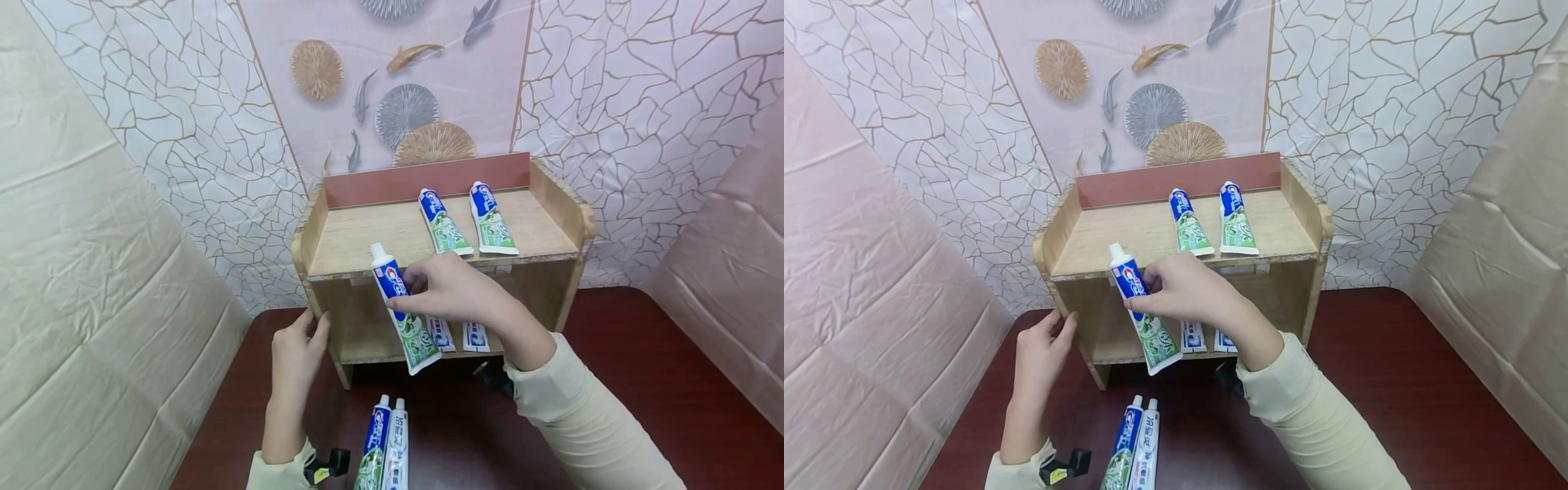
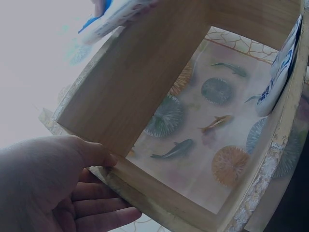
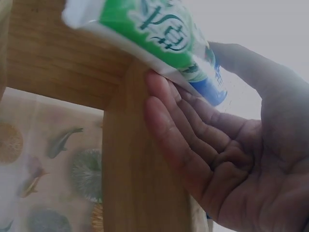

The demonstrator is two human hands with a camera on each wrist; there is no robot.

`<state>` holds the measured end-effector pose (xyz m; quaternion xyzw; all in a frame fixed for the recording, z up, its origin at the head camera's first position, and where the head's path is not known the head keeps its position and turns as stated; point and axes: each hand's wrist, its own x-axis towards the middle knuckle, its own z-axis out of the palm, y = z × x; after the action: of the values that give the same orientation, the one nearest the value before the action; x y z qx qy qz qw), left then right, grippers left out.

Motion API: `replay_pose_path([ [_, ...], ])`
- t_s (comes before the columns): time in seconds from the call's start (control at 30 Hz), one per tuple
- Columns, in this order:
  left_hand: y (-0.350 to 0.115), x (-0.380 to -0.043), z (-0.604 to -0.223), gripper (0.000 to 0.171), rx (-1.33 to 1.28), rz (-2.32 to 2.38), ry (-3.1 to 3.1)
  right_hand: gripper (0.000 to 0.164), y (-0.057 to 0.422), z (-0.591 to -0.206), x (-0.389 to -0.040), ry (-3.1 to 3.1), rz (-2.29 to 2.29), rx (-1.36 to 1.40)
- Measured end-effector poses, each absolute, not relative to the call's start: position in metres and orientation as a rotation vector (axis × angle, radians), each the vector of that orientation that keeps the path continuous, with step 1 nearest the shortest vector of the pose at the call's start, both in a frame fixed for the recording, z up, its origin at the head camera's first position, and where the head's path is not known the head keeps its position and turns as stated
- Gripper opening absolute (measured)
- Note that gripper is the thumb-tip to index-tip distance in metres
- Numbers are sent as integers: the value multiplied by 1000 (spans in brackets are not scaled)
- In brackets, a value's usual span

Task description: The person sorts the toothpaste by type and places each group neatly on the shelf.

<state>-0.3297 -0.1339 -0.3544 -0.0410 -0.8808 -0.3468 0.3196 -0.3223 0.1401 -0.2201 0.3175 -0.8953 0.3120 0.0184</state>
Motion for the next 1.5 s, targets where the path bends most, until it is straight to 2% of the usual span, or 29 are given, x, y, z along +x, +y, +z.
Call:
replay_pose_path([
  [0.33, -134, -329, -356, 32, -116, -906, -2318, 36, 135, -196, -328, -2787, 939, 869],
  [1.17, -132, -330, -358, 31, -119, -905, -2316, 33, 123, -136, -347, -2799, 734, 779],
  [1.33, -133, -330, -357, 35, -113, -907, -2320, 34, 121, -120, -357, -2866, 740, 739],
  [1.5, -133, -330, -355, 30, -110, -921, -2315, 34, 117, -105, -377, -2932, 808, 707],
])
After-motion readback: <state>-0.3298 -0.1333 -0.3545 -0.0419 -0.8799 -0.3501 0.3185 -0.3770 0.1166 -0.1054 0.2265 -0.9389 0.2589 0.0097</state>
